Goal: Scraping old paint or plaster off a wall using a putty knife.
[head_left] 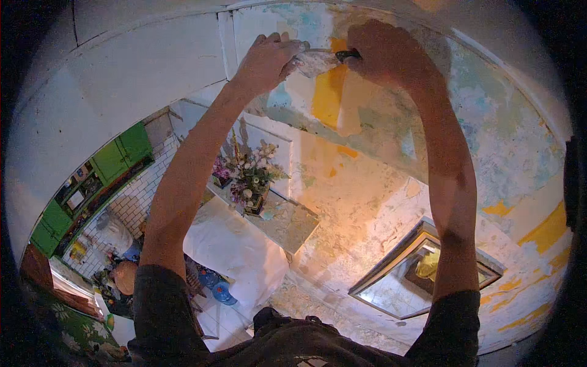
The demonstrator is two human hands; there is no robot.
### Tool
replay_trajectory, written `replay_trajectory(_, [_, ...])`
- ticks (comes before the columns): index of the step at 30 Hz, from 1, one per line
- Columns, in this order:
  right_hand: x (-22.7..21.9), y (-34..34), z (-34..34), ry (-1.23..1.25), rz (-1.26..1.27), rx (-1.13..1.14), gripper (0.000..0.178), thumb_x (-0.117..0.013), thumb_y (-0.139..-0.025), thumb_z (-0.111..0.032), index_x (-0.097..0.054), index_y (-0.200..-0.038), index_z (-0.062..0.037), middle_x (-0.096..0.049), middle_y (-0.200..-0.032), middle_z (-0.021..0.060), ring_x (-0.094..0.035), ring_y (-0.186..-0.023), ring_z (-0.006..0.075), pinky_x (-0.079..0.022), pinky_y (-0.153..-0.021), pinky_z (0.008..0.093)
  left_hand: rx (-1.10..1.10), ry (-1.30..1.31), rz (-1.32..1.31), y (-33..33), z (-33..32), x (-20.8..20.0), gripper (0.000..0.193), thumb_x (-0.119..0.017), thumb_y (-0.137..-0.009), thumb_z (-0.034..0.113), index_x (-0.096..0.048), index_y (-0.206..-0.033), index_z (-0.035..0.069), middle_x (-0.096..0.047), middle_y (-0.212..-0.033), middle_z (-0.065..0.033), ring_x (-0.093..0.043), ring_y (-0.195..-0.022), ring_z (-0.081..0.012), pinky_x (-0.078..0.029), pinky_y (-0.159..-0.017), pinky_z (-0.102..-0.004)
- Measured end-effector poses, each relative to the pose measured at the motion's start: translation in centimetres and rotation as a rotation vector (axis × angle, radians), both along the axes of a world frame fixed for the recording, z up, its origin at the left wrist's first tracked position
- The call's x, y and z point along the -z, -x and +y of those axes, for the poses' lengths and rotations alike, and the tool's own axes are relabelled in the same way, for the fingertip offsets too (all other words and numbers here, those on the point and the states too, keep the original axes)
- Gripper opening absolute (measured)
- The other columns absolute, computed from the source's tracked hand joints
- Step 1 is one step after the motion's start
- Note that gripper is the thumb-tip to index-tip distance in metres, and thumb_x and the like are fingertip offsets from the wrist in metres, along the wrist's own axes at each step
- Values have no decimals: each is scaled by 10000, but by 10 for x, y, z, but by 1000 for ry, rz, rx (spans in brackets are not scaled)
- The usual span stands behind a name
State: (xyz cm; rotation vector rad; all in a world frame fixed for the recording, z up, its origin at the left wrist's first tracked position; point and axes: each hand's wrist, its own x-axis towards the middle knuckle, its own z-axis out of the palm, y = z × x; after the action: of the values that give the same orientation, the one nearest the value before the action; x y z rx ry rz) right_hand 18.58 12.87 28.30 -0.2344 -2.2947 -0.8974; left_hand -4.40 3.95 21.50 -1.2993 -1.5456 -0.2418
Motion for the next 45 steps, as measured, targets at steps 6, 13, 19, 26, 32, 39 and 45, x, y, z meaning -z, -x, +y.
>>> replay_trajectory(6, [-2, 9, -1, -54, -85, -48, 271, -604, -822, -310, -636, -871, -45, -639, -895, 177, -626, -859, 343, -506, -751, 467, -123, 47, 62, -9, -9, -1, 402, -618, -854, 250, -546, -1244, 183, -629, -1073, -48, -505, -1036, -266, -380, -909, -446])
replay_trajectory(13, [-11, 7, 0, -102, -24, -103, 246, -612, -805, -276, -630, -868, -40, -641, -855, 169, -632, -837, 333, -510, -747, 460, -59, -49, 74, -18, -12, -12, 388, -636, -834, 240, -568, -1207, 156, -633, -1093, -49, -497, -1058, -263, -364, -920, -443])
replay_trajectory(19, [-10, 19, -4, -100, -14, -128, 233, -615, -793, -255, -616, -873, -36, -646, -836, 164, -637, -819, 334, -512, -738, 452, 284, -68, 1, -24, -2, -12, 383, -626, -847, 206, -555, -1209, 105, -627, -1083, -111, -527, -1061, -286, -401, -917, -435])
replay_trajectory(26, [-12, 16, -9, -63, -2, -108, 267, -622, -786, -282, -616, -872, -30, -643, -835, 176, -637, -813, 339, -509, -727, 454, 750, 84, -442, -24, 7, -9, 323, -568, -909, 161, -526, -1191, 8, -637, -938, -205, -634, -798, -348, -515, -741, -388])
replay_trajectory(32, [-8, 13, -9, -67, 187, -318, 421, -583, -838, -428, -610, -788, -11, -618, -733, 198, -630, -736, 352, -499, -712, 456, 663, 36, -324, -22, 10, -6, 290, -543, -927, 176, -538, -1171, 18, -637, -945, -204, -637, -800, -332, -503, -712, -397])
replay_trajectory(39, [-22, 13, -18, 194, 83, -355, 556, -513, -864, -550, -599, -719, -19, -591, -675, 185, -600, -643, 336, -464, -634, 444, 776, 26, -416, -22, 7, -3, 274, -544, -929, 190, -551, -1140, 15, -630, -911, -211, -618, -768, -340, -482, -704, -411])
replay_trajectory(45, [-19, 21, -16, 214, 136, -543, 448, -555, -860, -478, -597, -762, -43, -577, -651, 167, -616, -675, 329, -467, -656, 445, 825, 15, -392, -17, 6, -2, 249, -581, -897, 146, -560, -1097, -1, -625, -884, -223, -607, -749, -346, -479, -693, -395])
